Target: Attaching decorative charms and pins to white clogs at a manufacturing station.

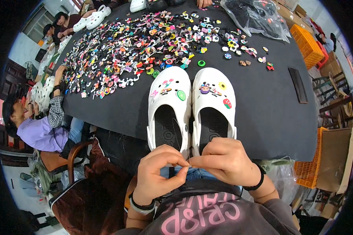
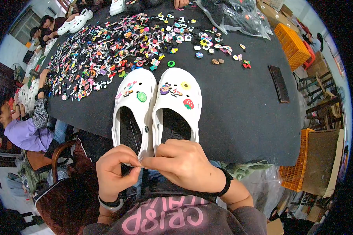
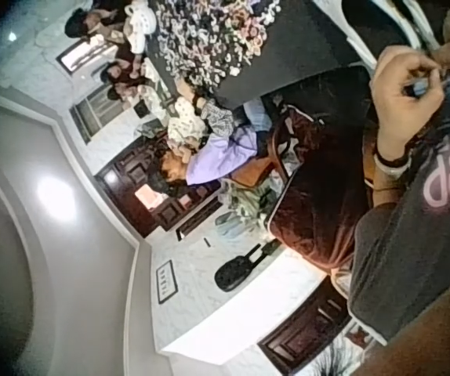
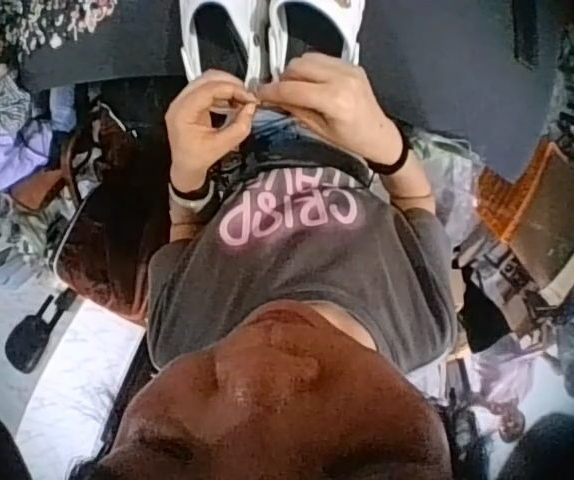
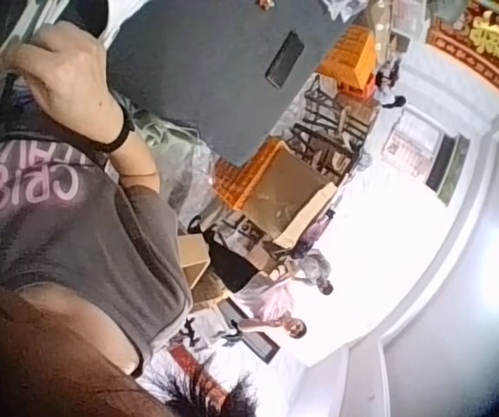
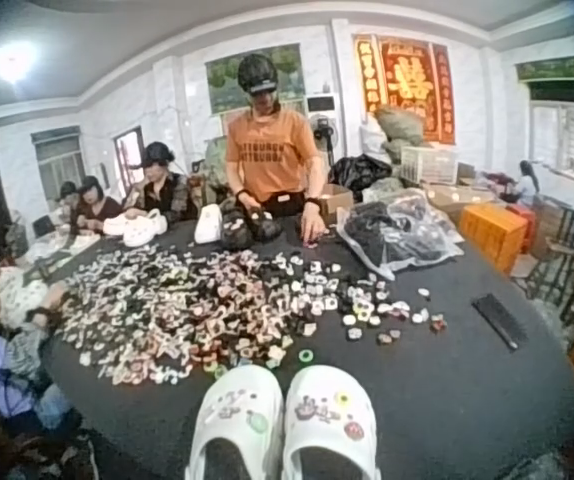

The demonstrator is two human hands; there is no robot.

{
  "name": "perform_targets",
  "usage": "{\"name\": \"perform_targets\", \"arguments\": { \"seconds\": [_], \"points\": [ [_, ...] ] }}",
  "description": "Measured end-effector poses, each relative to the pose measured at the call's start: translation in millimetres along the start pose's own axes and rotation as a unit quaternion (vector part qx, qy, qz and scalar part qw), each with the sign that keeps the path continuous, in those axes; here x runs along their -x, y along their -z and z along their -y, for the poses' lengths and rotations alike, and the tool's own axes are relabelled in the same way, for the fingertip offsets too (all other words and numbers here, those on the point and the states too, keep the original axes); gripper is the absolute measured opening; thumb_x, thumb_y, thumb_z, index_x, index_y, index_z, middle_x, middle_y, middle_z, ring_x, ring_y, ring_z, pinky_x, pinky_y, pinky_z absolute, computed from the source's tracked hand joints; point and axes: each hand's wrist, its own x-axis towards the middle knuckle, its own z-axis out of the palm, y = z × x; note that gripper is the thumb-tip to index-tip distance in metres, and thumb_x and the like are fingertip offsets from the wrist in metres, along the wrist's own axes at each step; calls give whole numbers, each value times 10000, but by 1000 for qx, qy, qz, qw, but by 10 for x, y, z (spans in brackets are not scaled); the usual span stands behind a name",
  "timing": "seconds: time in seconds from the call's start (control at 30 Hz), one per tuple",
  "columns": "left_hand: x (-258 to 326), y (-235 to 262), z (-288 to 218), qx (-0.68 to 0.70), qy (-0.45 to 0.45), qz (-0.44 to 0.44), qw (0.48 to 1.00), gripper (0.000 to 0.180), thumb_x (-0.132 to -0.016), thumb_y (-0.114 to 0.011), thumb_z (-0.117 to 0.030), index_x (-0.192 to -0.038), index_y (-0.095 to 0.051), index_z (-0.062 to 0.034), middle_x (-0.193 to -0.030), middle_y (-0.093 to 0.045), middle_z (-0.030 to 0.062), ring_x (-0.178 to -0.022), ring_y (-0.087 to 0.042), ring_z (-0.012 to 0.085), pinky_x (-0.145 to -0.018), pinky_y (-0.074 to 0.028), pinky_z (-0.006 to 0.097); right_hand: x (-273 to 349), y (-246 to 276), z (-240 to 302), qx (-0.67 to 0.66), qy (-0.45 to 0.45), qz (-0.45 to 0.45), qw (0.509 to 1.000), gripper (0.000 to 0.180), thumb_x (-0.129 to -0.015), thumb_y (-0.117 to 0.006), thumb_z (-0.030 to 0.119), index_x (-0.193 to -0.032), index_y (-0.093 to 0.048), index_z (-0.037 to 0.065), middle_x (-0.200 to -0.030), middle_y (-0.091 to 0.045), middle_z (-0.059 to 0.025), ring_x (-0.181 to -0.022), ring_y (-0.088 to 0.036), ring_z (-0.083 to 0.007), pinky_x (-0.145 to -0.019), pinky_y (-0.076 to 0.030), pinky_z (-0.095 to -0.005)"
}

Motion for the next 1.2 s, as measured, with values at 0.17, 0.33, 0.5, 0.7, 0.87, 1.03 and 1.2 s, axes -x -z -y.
{"name": "perform_targets", "arguments": {
  "seconds": [0.17, 0.33, 0.5, 0.7, 0.87, 1.03, 1.2],
  "points": [
    [17, -31, -1, 4, 11, -9, 1000, 166, -686, -745, 42, -829, -693, -26, -832, -660, 85, -721, -631, 165, -617, -490, 256, 3, -4, 51, 36, -3, -10, 999, 275, -677, -730, 100, -951, -710, 117, -671, -503, -12, -600, -545, -202, -510, -438, -344],
    [32, -69, -22, -42, 2, -33, 999, 186, -665, -750, 45, -826, -695, -30, -830, -662, 73, -702, -619, 156, -607, -488, 259, 24, -70, 84, 66, 4, -49, 997, 294, -602, -757, 60, -893, -736, 95, -618, -476, -10, -527, -482, -179, -460, -377, -319],
    [54, -88, -34, -65, -2, -41, 997, 194, -652, -752, 49, -817, -690, -31, -819, -658, 73, -684, -606, 161, -594, -483, 263, 65, -75, 102, 102, 17, -19, 994, 332, -613, -707, 82, -944, -703, 59, -663, -465, -7, -582, -507, -178, -493, -419, -316],
    [43, -89, -66, -103, -16, -39, 994, 200, -643, -759, 49, -809, -683, -34, -812, -654, 72, -665, -592, 165, -584, -478, 266, 93, -98, 110, 134, 29, -21, 990, 402, -579, -664, 120, -974, -699, 54, -678, -454, -2, -589, -497, -168, -497, -422, -301],
    [48, -96, -79, -123, -21, -40, 991, 209, -641, -761, 46, -814, -676, -36, -800, -648, 70, -656, -585, 174, -582, -475, 276, 93, -105, 127, 141, 34, -21, 989, 401, -594, -662, 122, -985, -690, 38, -688, -460, 0, -597, -500, -159, -503, -427, -297],
    [51, -118, -98, -152, -29, -34, 987, 210, -643, -760, 48, -811, -667, -38, -795, -638, 68, -664, -584, 194, -602, -478, 291, 113, -125, 124, 134, 35, -24, 990, 397, -604, -665, 120, -987, -679, 18, -701, -476, -4, -608, -513, -159, -516, -438, -298],
    [49, -139, -122, -161, -20, -32, 986, 212, -640, -763, 44, -808, -662, -38, -797, -635, 68, -675, -587, 201, -610, -480, 297, 134, -132, 123, 140, 29, -19, 990, 397, -606, -670, 112, -990, -675, 14, -709, -487, -9, -614, -521, -160, -527, -450, -296]
  ]
}}
